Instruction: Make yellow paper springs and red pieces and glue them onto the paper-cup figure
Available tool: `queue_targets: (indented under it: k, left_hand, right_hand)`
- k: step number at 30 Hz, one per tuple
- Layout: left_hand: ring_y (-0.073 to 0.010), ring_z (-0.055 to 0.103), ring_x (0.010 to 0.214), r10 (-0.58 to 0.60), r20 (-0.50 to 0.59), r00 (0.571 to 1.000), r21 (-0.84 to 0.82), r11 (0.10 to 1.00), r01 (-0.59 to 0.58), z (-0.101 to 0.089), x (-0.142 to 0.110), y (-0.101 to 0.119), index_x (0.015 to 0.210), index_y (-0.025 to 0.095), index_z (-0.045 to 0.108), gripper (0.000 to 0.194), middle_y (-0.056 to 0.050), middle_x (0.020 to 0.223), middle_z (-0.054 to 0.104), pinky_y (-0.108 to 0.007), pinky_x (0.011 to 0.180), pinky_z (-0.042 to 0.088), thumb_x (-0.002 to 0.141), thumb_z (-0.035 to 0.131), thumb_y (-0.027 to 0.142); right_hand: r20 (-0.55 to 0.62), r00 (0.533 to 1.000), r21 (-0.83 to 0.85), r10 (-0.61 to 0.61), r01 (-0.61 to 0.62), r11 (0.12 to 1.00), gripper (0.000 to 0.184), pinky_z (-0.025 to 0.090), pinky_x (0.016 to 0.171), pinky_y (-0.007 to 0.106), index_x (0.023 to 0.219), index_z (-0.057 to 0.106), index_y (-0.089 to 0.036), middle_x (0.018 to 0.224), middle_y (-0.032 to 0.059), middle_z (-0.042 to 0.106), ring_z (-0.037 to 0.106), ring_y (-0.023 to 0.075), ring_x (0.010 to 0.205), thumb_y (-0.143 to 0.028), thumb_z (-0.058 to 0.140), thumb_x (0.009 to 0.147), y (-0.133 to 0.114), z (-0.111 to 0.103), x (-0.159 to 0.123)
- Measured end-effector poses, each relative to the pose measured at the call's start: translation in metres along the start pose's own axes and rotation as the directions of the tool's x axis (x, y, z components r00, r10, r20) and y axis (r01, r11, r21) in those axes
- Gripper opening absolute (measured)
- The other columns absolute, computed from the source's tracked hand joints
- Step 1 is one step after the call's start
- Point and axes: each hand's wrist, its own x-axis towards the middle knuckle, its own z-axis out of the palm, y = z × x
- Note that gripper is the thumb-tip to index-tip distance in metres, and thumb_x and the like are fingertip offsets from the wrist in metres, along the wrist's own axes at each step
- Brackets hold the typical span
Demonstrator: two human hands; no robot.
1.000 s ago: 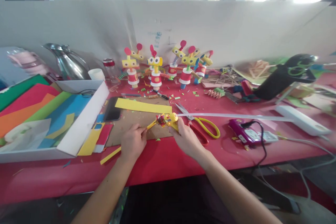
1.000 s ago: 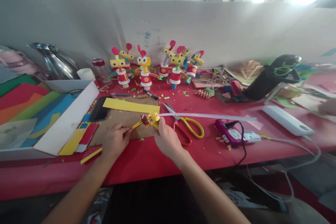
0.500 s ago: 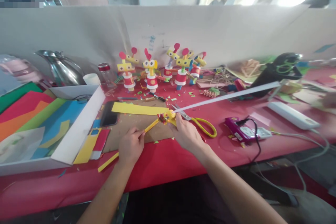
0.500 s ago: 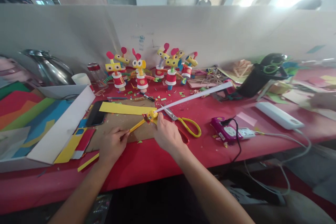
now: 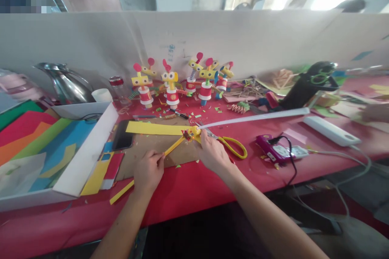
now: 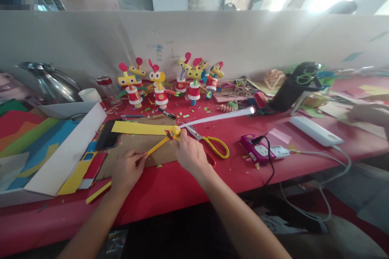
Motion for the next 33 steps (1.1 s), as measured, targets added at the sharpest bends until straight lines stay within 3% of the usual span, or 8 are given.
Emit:
queue_targets:
  k: [8,20,24,28,31,33]
  left_hand:
    - [-0.0205,0.063,0.088,0.019,0.009,1.000,-0.029,0.999,-0.019,-0.001,0.001,-0.001,0.096,0.019,0.075,0.028,-0.006,0.092,0.069,-0.031,0.077,0.047,0.091,0.049,0.029]
    - [-0.0206,0.064,0.089,0.000,0.008,1.000,-0.044,0.999,0.000,-0.002,0.001,-0.003,0.094,0.020,0.074,0.025,-0.005,0.094,0.071,-0.030,0.077,0.047,0.090,0.051,0.031]
    - [-0.0201,0.065,0.083,0.025,-0.012,1.000,0.017,1.000,-0.025,-0.002,-0.001,-0.002,0.098,0.020,0.074,0.029,-0.006,0.096,0.070,-0.029,0.071,0.047,0.091,0.049,0.032]
    - [-0.0193,0.065,0.080,0.078,-0.039,0.996,0.106,0.992,-0.074,0.001,-0.003,-0.001,0.101,0.022,0.074,0.031,-0.006,0.098,0.070,-0.029,0.067,0.044,0.092,0.045,0.030]
    - [-0.0207,0.064,0.083,0.155,-0.070,0.985,0.200,0.970,-0.138,0.003,-0.004,-0.001,0.103,0.023,0.073,0.031,-0.006,0.094,0.070,-0.031,0.069,0.043,0.093,0.043,0.026]
    - [-0.0220,0.063,0.085,0.210,-0.068,0.975,0.271,0.945,-0.184,0.004,-0.004,-0.001,0.100,0.023,0.073,0.031,-0.006,0.091,0.070,-0.033,0.072,0.042,0.093,0.042,0.024]
  right_hand:
    - [0.125,0.989,0.124,-0.077,0.062,0.990,0.036,0.035,0.062,0.029,0.126,0.040,-0.014,0.105,0.0158,0.071,0.068,0.0289,0.091,-0.034,0.041,0.096,-0.017,0.001,-0.018]
    - [0.104,0.991,0.174,-0.089,0.070,0.982,0.034,0.037,0.061,0.029,0.122,0.046,-0.016,0.101,0.0158,0.071,0.067,0.0284,0.086,-0.034,0.043,0.093,-0.011,0.004,-0.015]
    - [-0.026,0.995,0.310,0.097,-0.084,0.947,0.028,0.041,0.062,0.026,0.109,0.054,-0.019,0.096,0.0105,0.071,0.066,0.0224,0.080,-0.038,0.051,0.088,0.027,-0.005,0.013]
    - [-0.051,0.927,0.379,0.372,-0.327,0.866,0.033,0.043,0.057,0.024,0.104,0.059,-0.016,0.082,0.0077,0.071,0.064,0.0155,0.062,-0.042,0.047,0.090,0.086,-0.020,0.054]
    - [-0.058,0.895,0.312,0.442,-0.404,0.860,0.036,0.044,0.061,0.027,0.099,0.064,-0.010,0.073,0.0121,0.070,0.065,0.0192,0.065,-0.039,0.045,0.091,0.121,-0.029,0.074]
    - [-0.079,0.876,0.248,0.475,-0.444,0.861,0.036,0.045,0.068,0.031,0.095,0.067,-0.008,0.078,0.0169,0.071,0.067,0.0248,0.078,-0.038,0.049,0.089,0.136,-0.032,0.078]
